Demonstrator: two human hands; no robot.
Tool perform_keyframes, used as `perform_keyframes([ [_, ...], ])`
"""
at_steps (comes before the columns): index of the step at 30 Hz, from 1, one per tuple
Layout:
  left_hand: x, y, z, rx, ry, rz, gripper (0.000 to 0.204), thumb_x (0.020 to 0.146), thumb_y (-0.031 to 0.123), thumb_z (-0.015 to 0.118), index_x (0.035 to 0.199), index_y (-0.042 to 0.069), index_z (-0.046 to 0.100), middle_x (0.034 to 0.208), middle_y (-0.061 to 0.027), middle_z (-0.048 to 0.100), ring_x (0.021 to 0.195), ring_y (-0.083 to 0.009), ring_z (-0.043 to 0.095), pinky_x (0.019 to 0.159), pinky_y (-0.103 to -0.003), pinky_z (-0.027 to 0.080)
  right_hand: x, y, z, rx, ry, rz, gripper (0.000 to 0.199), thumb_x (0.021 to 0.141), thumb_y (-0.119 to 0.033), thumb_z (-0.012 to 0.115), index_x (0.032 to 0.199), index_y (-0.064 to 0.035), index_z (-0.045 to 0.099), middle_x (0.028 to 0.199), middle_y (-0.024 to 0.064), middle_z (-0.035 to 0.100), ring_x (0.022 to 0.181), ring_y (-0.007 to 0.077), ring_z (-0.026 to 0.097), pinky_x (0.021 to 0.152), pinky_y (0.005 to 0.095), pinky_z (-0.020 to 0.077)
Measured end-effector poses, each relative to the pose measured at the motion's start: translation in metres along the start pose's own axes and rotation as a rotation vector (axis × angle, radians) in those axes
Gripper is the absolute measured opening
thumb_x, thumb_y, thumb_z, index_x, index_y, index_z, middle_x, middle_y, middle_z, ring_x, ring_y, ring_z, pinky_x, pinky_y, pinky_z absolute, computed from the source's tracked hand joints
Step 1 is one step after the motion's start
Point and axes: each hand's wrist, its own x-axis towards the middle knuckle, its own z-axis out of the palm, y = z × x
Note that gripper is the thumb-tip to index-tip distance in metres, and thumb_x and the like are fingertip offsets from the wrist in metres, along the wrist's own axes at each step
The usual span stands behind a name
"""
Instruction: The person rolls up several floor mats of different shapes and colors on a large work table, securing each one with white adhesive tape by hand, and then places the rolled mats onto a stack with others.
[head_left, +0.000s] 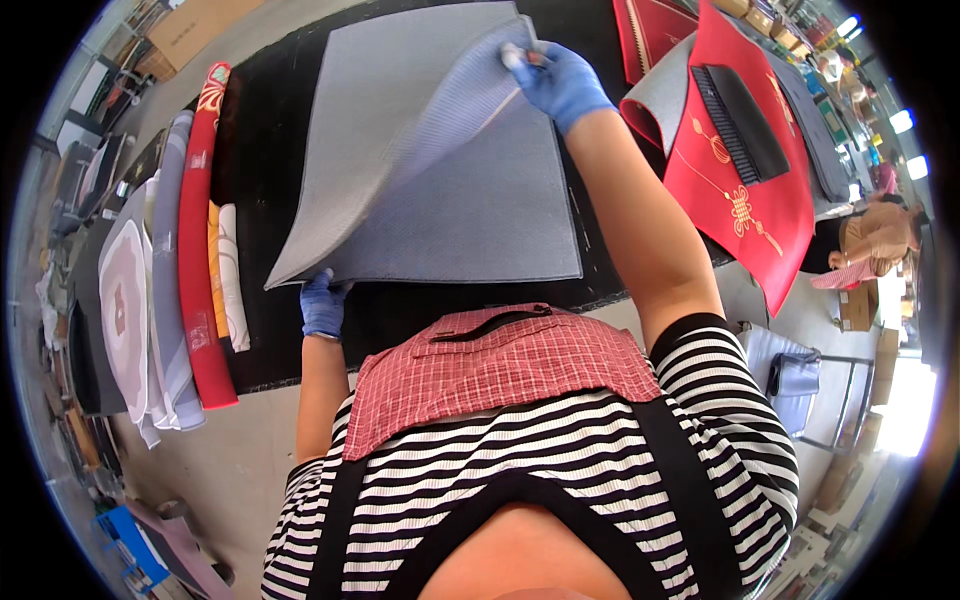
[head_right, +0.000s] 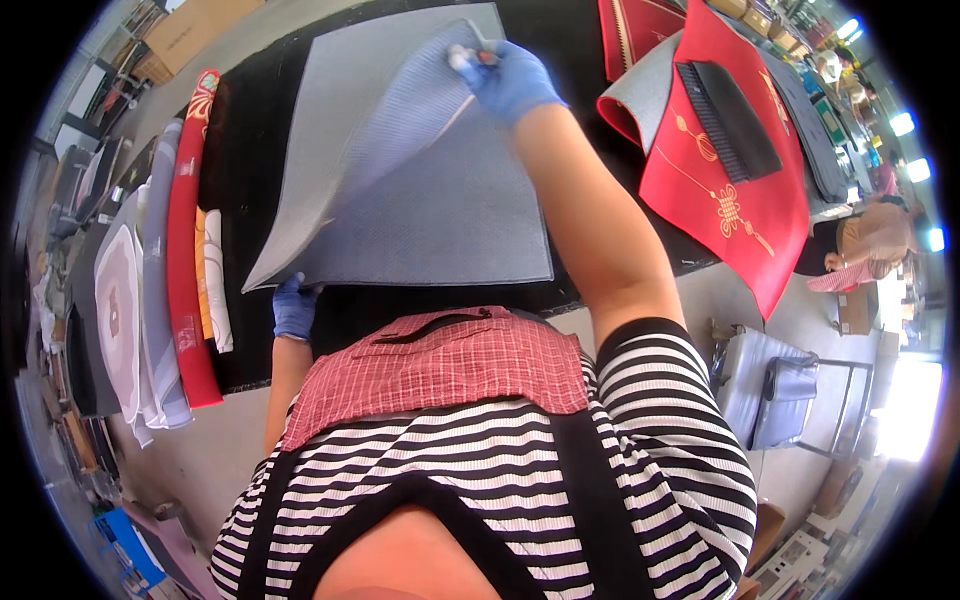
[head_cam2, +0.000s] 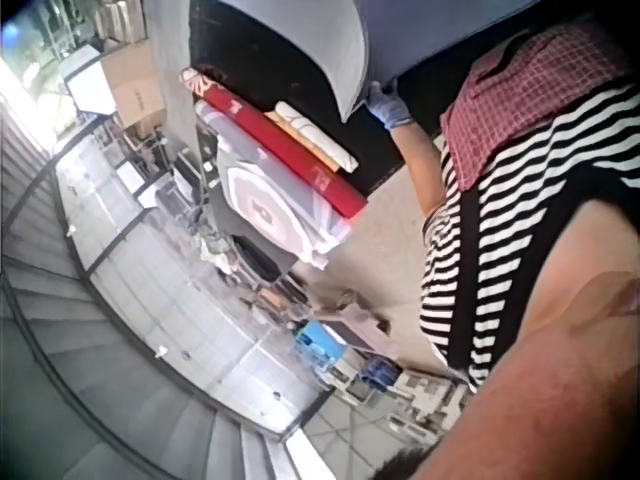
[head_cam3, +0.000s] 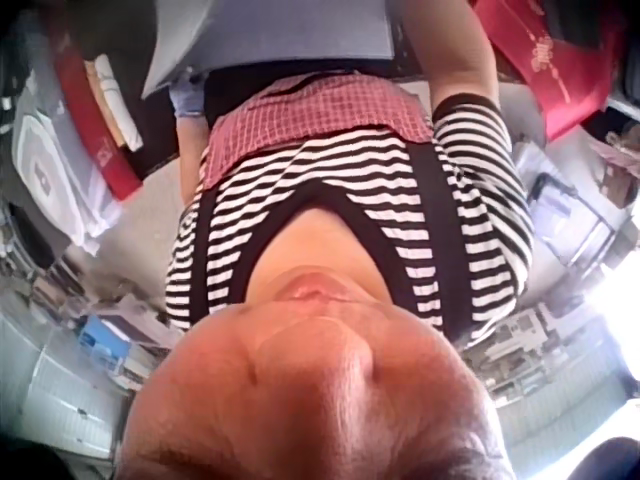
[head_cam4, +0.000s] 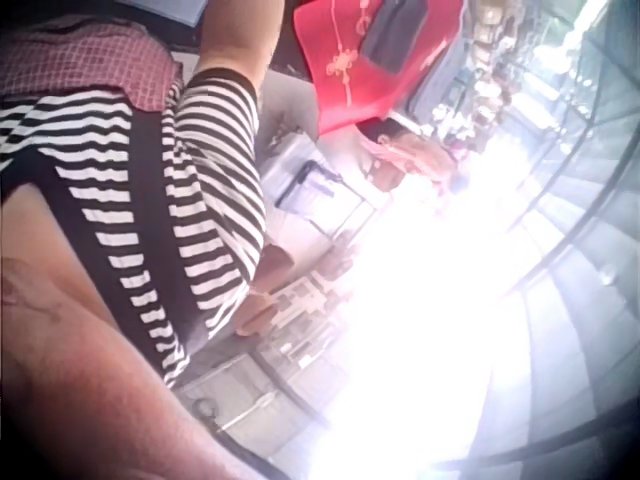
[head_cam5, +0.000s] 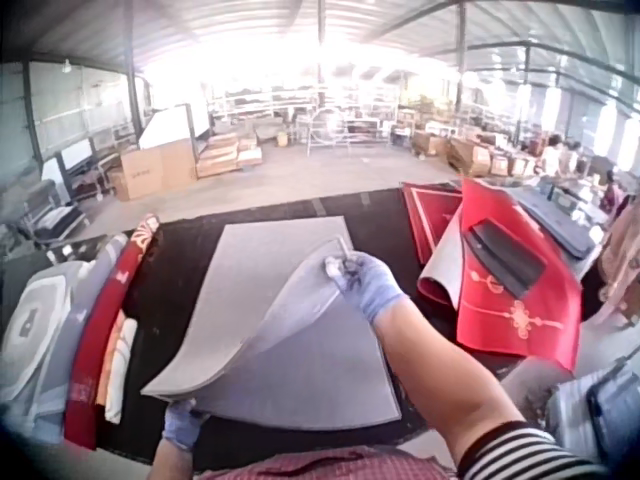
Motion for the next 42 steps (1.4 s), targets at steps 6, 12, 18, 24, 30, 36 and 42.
perform_keyframes([
  [6,-0.016,-0.047,-0.059,0.247,-0.172,0.135,0.031,0.093,0.009,0.063,0.124,0.009,0.06,0.121,-0.0094,0.065,0.1,-0.0303,0.065,0.082,-0.05,0.058,-0.058,0.035,-0.046,-0.653,-0.019,-0.007,0.009,0.092,-0.009,0.063,0.101,-0.0084,0.063,0.101,0.0008,0.069,0.093,0.0127,0.064,0.093,0.0259,0.0502],
  [12,-0.04,-0.001,-0.053,-0.096,0.029,-0.104,0.038,0.088,0.01,0.059,0.126,0.018,0.057,0.114,-0.0055,0.066,0.101,-0.0257,0.065,0.088,-0.052,0.055,-0.163,0.049,-0.109,-0.137,0.214,0.627,0.012,0.084,-0.019,0.063,0.09,-0.0085,0.063,0.082,0.0066,0.065,0.071,0.0218,0.065,0.067,0.0404,0.056],
  [18,-0.092,0.0,0.0,-0.427,-0.141,-0.393,0.026,0.091,0.017,0.06,0.116,0.015,0.06,0.115,-0.0083,0.064,0.112,-0.0301,0.06,0.096,-0.057,0.051,-0.192,0.14,-0.169,-1.078,0.344,0.511,0.032,0.086,-0.039,0.074,0.095,-0.009,0.068,0.08,0.007,0.066,0.072,0.0193,0.063,0.068,0.0383,0.0504],
  [24,-0.045,-0.027,0.069,0.01,-0.074,-0.389,0.023,0.093,0.019,0.061,0.114,0.01,0.06,0.105,-0.0121,0.065,0.101,-0.0302,0.065,0.082,-0.057,0.057,-0.167,0.141,-0.139,-0.43,0.317,0.716,0.032,0.092,-0.03,0.069,0.104,0.0007,0.069,0.091,0.0123,0.071,0.076,0.0232,0.068,0.073,0.0389,0.0534],
  [30,0.075,0.174,0.067,-0.055,-0.262,0.17,0.025,0.1,0.028,0.053,0.116,0.011,0.063,0.114,-0.0085,0.066,0.105,-0.0256,0.061,0.089,-0.042,0.05,-0.166,0.082,0.088,-0.418,-0.151,0.498,0.029,0.095,-0.03,0.063,0.094,-0.0024,0.072,0.093,0.0089,0.071,0.077,0.0193,0.068,0.075,0.0336,0.0563],
  [36,0.07,0.186,-0.065,-0.439,0.087,0.251,0.065,0.102,0.056,0.039,0.15,0.012,0.041,0.151,-0.0139,0.044,0.134,-0.036,0.047,0.108,-0.059,0.04,-0.196,0.006,0.165,-0.592,-1.002,0.158,0.029,0.096,-0.029,0.067,0.114,-0.0071,0.073,0.107,0.0108,0.073,0.108,0.0228,0.066,0.097,0.0349,0.0497],
  [42,0.039,0.037,-0.058,-0.321,0.139,-0.156,0.076,0.098,0.06,0.047,0.156,0.016,0.028,0.162,-0.0129,0.029,0.146,-0.0336,0.032,0.111,-0.056,0.036,-0.068,0.124,-0.099,-1.278,0.243,0.113,0.043,0.089,-0.036,0.068,0.113,0.0005,0.068,0.103,0.0255,0.071,0.097,0.037,0.07,0.087,0.0415,0.0549],
])
